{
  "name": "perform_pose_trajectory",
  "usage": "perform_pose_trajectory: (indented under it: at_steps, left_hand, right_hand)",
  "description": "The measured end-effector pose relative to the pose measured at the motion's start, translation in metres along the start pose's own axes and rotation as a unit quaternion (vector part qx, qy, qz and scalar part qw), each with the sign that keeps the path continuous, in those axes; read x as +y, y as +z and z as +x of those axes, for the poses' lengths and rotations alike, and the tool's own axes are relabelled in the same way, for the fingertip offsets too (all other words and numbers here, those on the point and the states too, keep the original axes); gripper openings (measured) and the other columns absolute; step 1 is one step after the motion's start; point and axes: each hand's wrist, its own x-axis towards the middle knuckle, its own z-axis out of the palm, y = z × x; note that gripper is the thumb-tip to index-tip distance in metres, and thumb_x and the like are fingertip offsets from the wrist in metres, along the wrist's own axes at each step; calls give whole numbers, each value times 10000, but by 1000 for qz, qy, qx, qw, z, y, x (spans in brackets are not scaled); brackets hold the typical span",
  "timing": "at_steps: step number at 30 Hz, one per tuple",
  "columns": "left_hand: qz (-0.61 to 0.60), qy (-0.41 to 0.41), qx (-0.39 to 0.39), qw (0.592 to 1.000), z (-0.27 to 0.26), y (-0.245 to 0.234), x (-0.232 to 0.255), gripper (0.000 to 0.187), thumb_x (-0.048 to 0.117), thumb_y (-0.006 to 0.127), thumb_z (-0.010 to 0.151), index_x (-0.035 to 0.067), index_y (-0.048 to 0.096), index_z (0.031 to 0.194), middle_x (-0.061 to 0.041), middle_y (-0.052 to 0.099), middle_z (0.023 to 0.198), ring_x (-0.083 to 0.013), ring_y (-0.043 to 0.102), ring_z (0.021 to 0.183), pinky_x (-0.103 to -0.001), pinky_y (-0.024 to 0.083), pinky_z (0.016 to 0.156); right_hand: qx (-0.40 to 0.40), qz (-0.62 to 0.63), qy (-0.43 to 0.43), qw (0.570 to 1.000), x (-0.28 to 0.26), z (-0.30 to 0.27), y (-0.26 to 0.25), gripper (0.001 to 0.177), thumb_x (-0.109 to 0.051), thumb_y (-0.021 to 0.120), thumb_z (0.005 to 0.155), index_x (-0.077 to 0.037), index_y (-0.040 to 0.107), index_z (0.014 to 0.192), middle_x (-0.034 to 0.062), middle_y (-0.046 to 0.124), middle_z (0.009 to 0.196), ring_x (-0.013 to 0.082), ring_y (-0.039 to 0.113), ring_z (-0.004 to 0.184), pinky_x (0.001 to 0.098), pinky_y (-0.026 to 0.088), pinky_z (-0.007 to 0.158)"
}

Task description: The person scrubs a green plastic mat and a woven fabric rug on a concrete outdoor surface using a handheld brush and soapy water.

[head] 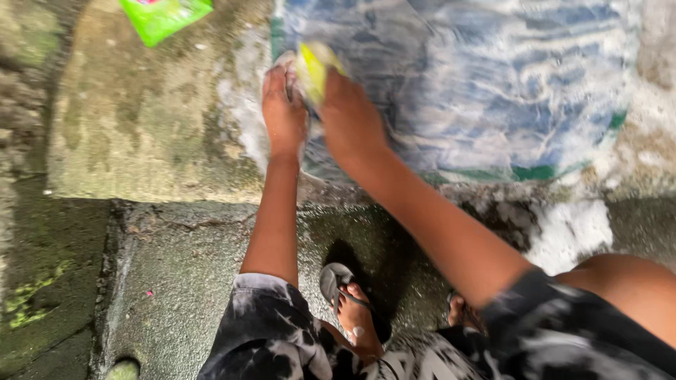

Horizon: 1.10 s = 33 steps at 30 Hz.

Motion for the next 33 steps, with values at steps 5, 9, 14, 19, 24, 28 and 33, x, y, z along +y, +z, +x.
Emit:
perform_pose_trajectory:
  at_steps: [5, 9, 14, 19, 24, 28, 33]
  left_hand:
    - [29, -97, -55, 993, -16, 15, -15, 347, 23, 472, 1090, 11, 575, 1421, -165, 574, 1456, -311, 610, 1301, -365, 496, 1162]
    - [11, -60, -63, 996, -11, 2, -1, 531, -93, 499, 907, 31, 573, 1418, -170, 543, 1471, -319, 579, 1325, -332, 460, 1140]
    - [-79, -14, -148, 986, -1, -30, -5, 583, -165, 560, 865, 68, 631, 1394, -152, 539, 1493, -348, 542, 1403, -371, 442, 1167]
    - [-157, -37, -261, 952, -7, -31, -32, 676, -104, 604, 873, 25, 457, 1520, -208, 299, 1671, -347, 363, 1535, -396, 350, 1231]
    - [273, 29, -299, 914, -28, -11, 25, 892, 250, 798, 894, 92, 294, 1613, -134, 136, 1701, -324, 204, 1555, -536, 204, 1254]
    - [375, -62, -378, 844, -21, -20, 70, 1122, 313, 873, 710, 174, 228, 1617, -62, 97, 1696, -277, 211, 1526, -503, 230, 1232]
    - [340, -48, -346, 873, -20, -18, 70, 1003, 264, 854, 766, 164, 304, 1599, -78, 136, 1698, -297, 241, 1526, -549, 267, 1204]
  right_hand:
    - [-93, 61, 27, 993, 12, -21, -14, 406, -201, 596, 1023, 68, 483, 1305, 272, 653, 1174, 439, 638, 1044, 523, 507, 874]
    - [-90, 15, -45, 995, 44, -102, -91, 333, -56, 618, 833, -20, 613, 1163, 169, 711, 1097, 384, 657, 1064, 508, 497, 937]
    - [-116, -52, -82, 989, 1, -112, -48, 324, -32, 630, 801, 12, 628, 1122, 216, 671, 1100, 382, 642, 1003, 496, 486, 858]
    - [-73, 4, -121, 990, -19, -107, -13, 469, -562, 692, 924, -104, 654, 825, 66, 678, 777, 277, 674, 745, 449, 500, 645]
    - [-19, -106, -271, 957, 96, -142, -10, 89, -353, 666, 868, -267, 687, 876, -41, 645, 727, 197, 625, 641, 393, 464, 525]
    - [124, -110, -139, 976, 259, -195, -115, 494, -417, 430, 1139, -140, 663, 802, 38, 643, 665, 143, 562, 512, 310, 467, 468]
    - [173, -41, 23, 984, 235, -193, -108, 408, -348, 493, 1060, -170, 701, 757, 11, 597, 587, 174, 555, 501, 371, 512, 548]
